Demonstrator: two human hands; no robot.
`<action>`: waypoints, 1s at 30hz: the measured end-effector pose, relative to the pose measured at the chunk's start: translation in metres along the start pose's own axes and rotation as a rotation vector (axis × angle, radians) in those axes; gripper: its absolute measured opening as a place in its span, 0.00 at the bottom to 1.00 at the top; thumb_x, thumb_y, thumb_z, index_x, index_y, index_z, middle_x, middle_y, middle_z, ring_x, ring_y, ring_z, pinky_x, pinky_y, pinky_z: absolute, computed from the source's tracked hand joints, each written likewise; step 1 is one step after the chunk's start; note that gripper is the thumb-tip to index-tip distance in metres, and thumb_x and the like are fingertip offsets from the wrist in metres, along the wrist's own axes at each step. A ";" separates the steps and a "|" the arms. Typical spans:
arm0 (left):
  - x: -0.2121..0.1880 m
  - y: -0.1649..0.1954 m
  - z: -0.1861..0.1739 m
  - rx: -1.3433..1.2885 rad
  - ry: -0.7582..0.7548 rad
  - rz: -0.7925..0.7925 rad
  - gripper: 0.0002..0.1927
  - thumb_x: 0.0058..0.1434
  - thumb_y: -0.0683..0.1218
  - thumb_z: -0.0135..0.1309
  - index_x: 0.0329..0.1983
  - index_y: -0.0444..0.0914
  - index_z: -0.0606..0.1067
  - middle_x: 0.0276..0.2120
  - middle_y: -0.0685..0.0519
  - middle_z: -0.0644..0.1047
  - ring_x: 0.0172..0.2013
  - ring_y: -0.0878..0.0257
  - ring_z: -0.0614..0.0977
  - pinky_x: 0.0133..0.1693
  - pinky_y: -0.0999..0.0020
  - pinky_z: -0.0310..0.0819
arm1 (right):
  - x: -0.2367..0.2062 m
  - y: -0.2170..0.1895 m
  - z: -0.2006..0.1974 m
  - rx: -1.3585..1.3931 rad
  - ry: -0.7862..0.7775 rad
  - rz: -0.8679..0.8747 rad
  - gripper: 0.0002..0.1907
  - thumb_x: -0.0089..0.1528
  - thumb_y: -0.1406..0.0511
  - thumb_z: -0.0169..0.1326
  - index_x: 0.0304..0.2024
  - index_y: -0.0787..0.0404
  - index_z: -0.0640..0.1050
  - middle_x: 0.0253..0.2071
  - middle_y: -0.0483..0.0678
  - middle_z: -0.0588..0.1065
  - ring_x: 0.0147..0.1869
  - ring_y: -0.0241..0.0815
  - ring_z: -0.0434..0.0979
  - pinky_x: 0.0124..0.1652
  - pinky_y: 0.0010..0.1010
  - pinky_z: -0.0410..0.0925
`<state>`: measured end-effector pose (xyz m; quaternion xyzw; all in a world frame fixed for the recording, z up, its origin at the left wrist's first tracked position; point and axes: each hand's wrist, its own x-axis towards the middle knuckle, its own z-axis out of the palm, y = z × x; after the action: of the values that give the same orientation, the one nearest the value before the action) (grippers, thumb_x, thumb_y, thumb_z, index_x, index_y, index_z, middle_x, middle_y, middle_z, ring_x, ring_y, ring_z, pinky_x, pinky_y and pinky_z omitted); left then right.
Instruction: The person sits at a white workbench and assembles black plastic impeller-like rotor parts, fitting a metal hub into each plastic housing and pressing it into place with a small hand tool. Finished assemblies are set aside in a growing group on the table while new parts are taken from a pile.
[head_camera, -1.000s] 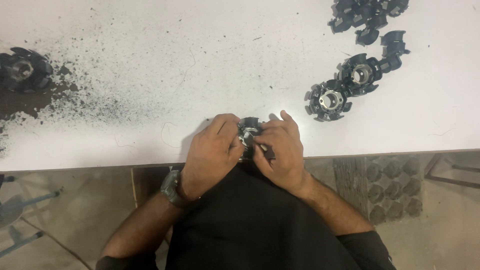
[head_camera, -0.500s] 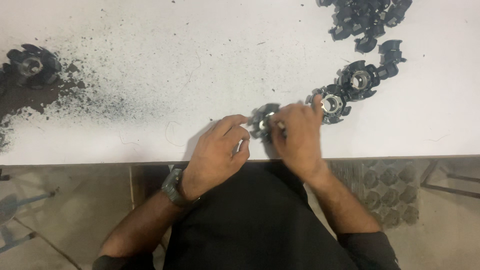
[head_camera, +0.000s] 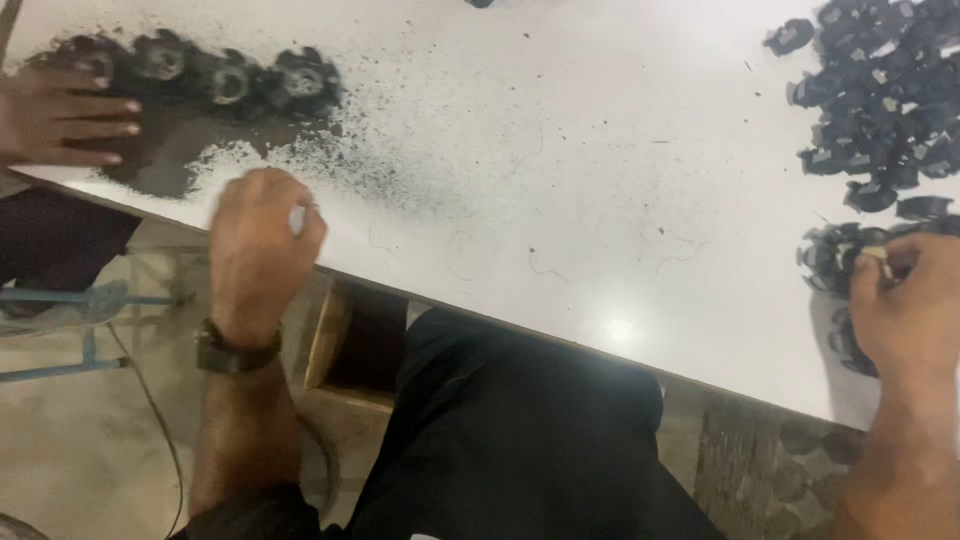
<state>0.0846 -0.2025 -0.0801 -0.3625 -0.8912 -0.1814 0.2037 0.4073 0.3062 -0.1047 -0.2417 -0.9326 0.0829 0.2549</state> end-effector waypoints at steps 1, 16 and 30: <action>-0.001 -0.015 -0.006 0.072 0.038 -0.013 0.14 0.61 0.43 0.64 0.48 0.35 0.77 0.51 0.43 0.76 0.51 0.45 0.75 0.51 0.50 0.72 | 0.001 0.004 -0.002 0.103 -0.023 0.118 0.10 0.72 0.71 0.58 0.49 0.68 0.70 0.44 0.55 0.72 0.44 0.52 0.74 0.45 0.39 0.68; 0.164 0.091 0.082 0.125 -0.504 -0.150 0.48 0.62 0.73 0.55 0.65 0.28 0.65 0.47 0.38 0.76 0.46 0.48 0.77 0.48 0.48 0.73 | -0.041 -0.040 0.009 0.389 0.235 -0.050 0.10 0.76 0.73 0.56 0.51 0.63 0.66 0.50 0.50 0.66 0.55 0.38 0.71 0.78 0.47 0.57; 0.012 0.198 0.050 -0.577 -0.607 0.488 0.60 0.53 0.67 0.64 0.73 0.28 0.48 0.68 0.29 0.58 0.67 0.37 0.61 0.64 0.39 0.53 | -0.091 -0.136 0.048 0.762 0.059 0.058 0.13 0.65 0.73 0.57 0.50 0.60 0.68 0.47 0.47 0.74 0.57 0.43 0.77 0.76 0.55 0.58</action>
<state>0.2073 -0.0394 -0.0817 -0.6393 -0.7126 -0.2539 -0.1377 0.3951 0.1415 -0.1474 -0.1583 -0.8200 0.4239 0.3506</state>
